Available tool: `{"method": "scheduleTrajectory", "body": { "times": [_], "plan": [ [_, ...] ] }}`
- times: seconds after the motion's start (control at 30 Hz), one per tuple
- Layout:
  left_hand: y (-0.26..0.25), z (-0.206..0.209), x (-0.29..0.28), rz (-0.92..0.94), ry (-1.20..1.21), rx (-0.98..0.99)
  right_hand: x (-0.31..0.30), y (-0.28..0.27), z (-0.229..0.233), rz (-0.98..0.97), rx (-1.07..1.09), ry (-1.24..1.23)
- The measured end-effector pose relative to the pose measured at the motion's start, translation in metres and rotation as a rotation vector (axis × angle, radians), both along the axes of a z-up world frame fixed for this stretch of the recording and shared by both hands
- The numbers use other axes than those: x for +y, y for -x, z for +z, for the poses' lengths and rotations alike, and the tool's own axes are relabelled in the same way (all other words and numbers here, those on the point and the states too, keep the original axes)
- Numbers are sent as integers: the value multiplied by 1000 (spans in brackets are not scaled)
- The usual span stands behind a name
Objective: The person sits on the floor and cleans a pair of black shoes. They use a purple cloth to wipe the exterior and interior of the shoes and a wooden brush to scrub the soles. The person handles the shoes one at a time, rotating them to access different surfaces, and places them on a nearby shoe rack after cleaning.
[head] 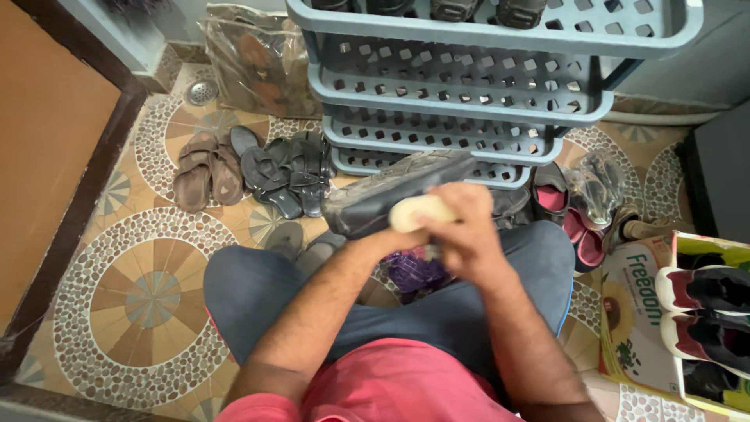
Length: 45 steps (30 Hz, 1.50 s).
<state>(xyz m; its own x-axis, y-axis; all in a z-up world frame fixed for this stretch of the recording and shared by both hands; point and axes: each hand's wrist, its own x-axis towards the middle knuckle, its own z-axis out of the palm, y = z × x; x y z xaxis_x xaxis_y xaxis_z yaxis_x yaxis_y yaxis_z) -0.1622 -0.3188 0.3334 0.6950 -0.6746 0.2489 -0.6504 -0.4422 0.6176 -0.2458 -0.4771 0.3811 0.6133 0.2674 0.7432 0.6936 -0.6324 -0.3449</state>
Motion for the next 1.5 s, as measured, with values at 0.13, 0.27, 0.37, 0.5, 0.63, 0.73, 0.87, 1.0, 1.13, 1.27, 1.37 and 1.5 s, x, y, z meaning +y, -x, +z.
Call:
{"method": "scheduleTrajectory", "body": {
  "times": [0.13,0.27,0.37,0.5,0.63,0.73,0.87,1.0,1.13,1.27,1.37,1.5],
  "plan": [
    [3,-12,-15,-36,-19,-85,57,15,12,179,78,232],
    [2,-15,-16,-57,-7,-147,67,15,21,129,-24,340],
    [3,-2,-1,-68,69,-109,36,8,15,93,-59,177],
    [20,24,19,-82,238,-95,-26,-5,2,-121,-132,-170],
    [33,33,26,-102,319,-186,-40,-6,-2,-331,-138,-243],
    [24,15,16,-117,262,-146,-9,7,6,-62,-154,-91],
    [12,-22,11,-201,298,-35,21,23,16,119,-62,196],
    [18,-32,22,-326,486,142,-9,8,13,-1,-186,80],
    [30,-26,44,-388,933,595,-52,-6,4,-77,-122,-269],
    [24,-38,45,-355,1146,736,-47,-5,-3,29,30,-580],
    [13,-47,46,-370,1113,687,-28,2,15,-12,-85,-345],
    [16,-68,48,-423,942,693,12,16,36,57,-89,111]
  ]
}}
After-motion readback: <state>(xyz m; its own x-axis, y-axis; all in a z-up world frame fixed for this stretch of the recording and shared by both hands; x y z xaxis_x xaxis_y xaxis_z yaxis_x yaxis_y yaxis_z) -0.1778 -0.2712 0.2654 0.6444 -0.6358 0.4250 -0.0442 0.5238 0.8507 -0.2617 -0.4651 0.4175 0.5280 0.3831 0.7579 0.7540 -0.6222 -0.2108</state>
